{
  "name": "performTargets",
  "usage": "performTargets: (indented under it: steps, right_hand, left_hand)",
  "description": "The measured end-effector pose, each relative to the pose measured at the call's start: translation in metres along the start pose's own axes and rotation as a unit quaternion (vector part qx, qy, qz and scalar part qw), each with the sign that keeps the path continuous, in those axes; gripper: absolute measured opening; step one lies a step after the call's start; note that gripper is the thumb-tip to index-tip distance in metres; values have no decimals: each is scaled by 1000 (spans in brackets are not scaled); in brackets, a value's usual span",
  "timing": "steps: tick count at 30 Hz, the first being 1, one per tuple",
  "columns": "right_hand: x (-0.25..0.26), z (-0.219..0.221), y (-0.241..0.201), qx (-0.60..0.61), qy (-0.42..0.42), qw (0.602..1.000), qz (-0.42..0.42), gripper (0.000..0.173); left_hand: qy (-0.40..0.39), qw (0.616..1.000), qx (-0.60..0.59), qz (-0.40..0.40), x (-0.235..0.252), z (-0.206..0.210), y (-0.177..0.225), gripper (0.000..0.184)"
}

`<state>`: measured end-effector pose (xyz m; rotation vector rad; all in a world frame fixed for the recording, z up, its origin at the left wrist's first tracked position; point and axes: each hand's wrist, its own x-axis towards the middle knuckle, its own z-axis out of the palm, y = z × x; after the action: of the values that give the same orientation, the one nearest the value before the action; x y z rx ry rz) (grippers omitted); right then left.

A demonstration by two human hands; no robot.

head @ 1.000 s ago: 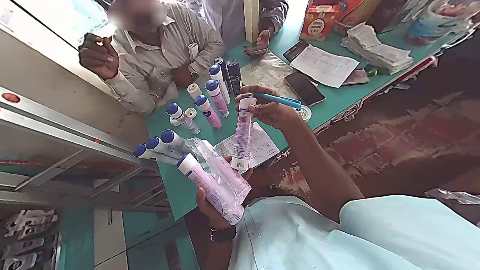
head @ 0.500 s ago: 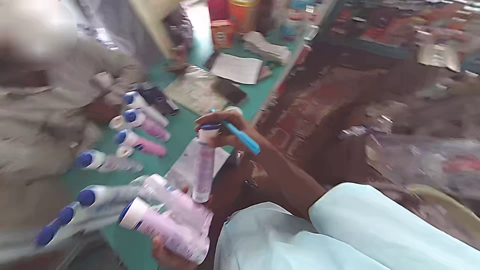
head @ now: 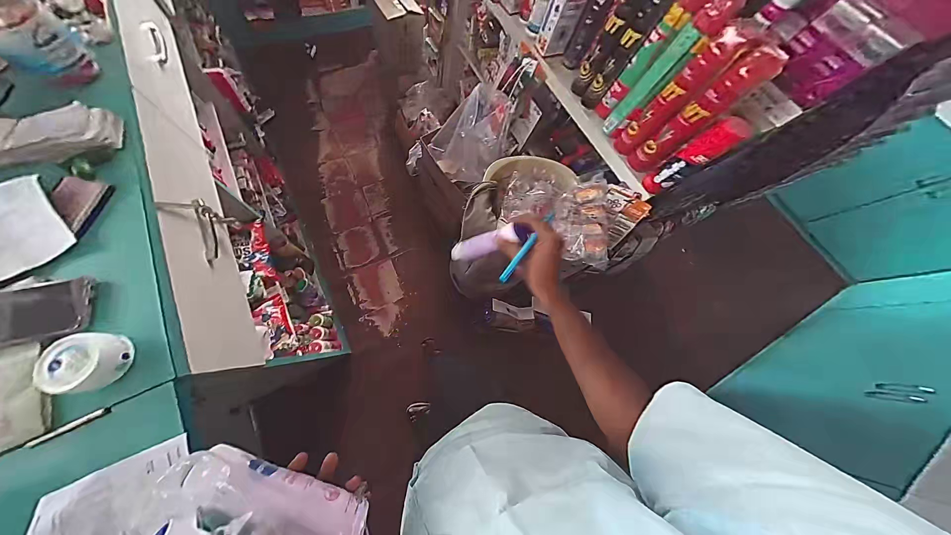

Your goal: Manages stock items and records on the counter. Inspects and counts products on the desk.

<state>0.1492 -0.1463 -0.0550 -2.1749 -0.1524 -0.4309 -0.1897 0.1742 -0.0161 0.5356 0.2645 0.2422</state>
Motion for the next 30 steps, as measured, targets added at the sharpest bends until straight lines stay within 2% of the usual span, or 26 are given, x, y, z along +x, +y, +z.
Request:
performTargets:
  steps: [2, 3, 6, 8, 10, 13, 14, 16, 17, 18, 19, 20, 21, 22, 23, 24, 26, 27, 28, 30]
  right_hand:
    - [35, -29, 54, -37, 120, 991, 39, 41]
    - [52, -39, 76, -58, 152, 984, 69, 42]
    - [89, -51, 142, -115, 194, 963, 149, 31]
    - [106, -47, 187, -115, 222, 951, 183, 30]
    - [113, -39, 232, -135, 219, 943, 211, 29]
    - [112, -30, 265, -179, 137, 933, 282, 30]
    - [107, -26, 261, -177, 121, 938, 271, 32]
    - [94, -14, 217, -105, 73, 972, 195, 33]
    - [80, -8, 179, -16, 19, 986, 165, 32]
    - [62, -2, 138, 92, -51, 982, 156, 31]
    - [44, 6, 98, 209, -132, 959, 140, 33]
    - [24, 14, 72, 327, -223, 912, 113, 43]
    - [8, 22, 55, 423, -288, 855, 88, 59]
    - [0, 25, 39, 465, -326, 820, 67, 77]
    - [0, 21, 28, 465, -335, 817, 52, 88]
    - [6, 14, 22, 452, -331, 826, 61, 90]
    - [25, -3, 31, 442, -324, 829, 114, 92]
    - [33, -11, 41, 447, -319, 824, 140, 94]
    - [41, -18, 50, 452, -304, 820, 173, 93]
    - [50, -30, 67, 457, -234, 815, 268, 83]
  left_hand:
    - [-2, 1000, 7, 1, 15, 10, -13, 77]
    - [-4, 1000, 8, 3, 23, 15, -20, 72]
    - [-4, 1000, 19, -11, 44, 27, -34, 69]
    - [1, 999, 38, -11, 60, 35, -42, 66]
    - [2, 999, 52, -10, 76, 34, -53, 64]
    - [-5, 996, 82, -34, 101, 32, -73, 68]
    - [28, 993, 106, -41, 108, 47, -81, 64]
    - [88, 979, 180, -38, 126, 75, -101, 38]
    - [107, 969, 218, -38, 138, 92, -113, 26]
    - [113, 965, 233, -47, 150, 106, -128, 23]
    - [109, 962, 246, -53, 164, 119, -144, 24]
    - [104, 960, 254, -61, 180, 130, -162, 26]
    - [99, 958, 259, -71, 197, 141, -181, 29]
    - [85, 957, 265, -79, 212, 146, -198, 37]
    - [56, 949, 296, -88, 226, 149, -214, 54]
    - [13, 938, 332, -95, 237, 151, -227, 70]
    - [-72, 924, 365, -85, 256, 161, -250, 79]
    - [-71, 934, 343, -76, 265, 172, -262, 76]
    - [-102, 938, 320, -89, 276, 180, -269, 79]
    - [-140, 934, 309, -113, 289, 190, -285, 79]
